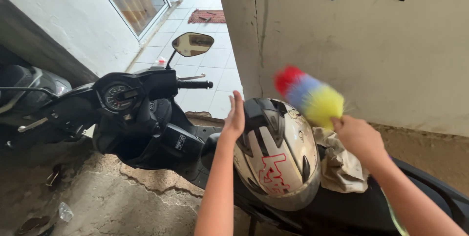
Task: Cleaning a motorcycle helmet using a duster, spray, and cloth while it sits on a scooter seat.
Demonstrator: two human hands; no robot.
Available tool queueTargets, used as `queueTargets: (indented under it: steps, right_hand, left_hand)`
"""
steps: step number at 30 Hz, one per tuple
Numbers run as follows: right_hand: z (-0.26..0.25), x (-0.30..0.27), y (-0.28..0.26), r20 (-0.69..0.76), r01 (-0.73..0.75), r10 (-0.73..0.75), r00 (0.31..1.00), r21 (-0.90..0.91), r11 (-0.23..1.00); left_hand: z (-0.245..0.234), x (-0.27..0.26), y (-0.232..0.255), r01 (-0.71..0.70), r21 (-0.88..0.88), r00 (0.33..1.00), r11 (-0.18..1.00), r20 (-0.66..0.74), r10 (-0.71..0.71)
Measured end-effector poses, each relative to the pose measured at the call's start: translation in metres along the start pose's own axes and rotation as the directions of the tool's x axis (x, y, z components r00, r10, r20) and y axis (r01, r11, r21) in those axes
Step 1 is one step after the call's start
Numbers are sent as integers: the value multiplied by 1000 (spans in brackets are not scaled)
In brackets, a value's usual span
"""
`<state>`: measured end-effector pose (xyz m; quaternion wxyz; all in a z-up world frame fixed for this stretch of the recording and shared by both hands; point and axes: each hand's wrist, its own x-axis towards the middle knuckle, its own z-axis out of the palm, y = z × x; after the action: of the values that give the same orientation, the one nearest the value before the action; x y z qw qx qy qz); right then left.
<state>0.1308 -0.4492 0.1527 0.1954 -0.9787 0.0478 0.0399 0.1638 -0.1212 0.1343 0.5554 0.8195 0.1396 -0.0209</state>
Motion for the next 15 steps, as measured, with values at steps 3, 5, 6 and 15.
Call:
queueTargets:
  steps: [3,5,6,15]
  right_hand:
    - [-26,-24,-32,-8,1,-1,1000,45,999]
    - [-19,-42,-50,13,38,-38,999,32,999]
    - [-15,-49,-60,29,70,-71,997,27,997]
    - [4,-19,-37,-82,94,-72,994,307,947]
  left_hand:
    - [5,1,-2,-35,18,999,999,15,35]
    - [9,2,-4,-39,24,999,999,-2,39]
    - [10,4,-4,-48,37,999,998,-16,49]
    - [8,17,-20,-144,-305,988,941,6,153]
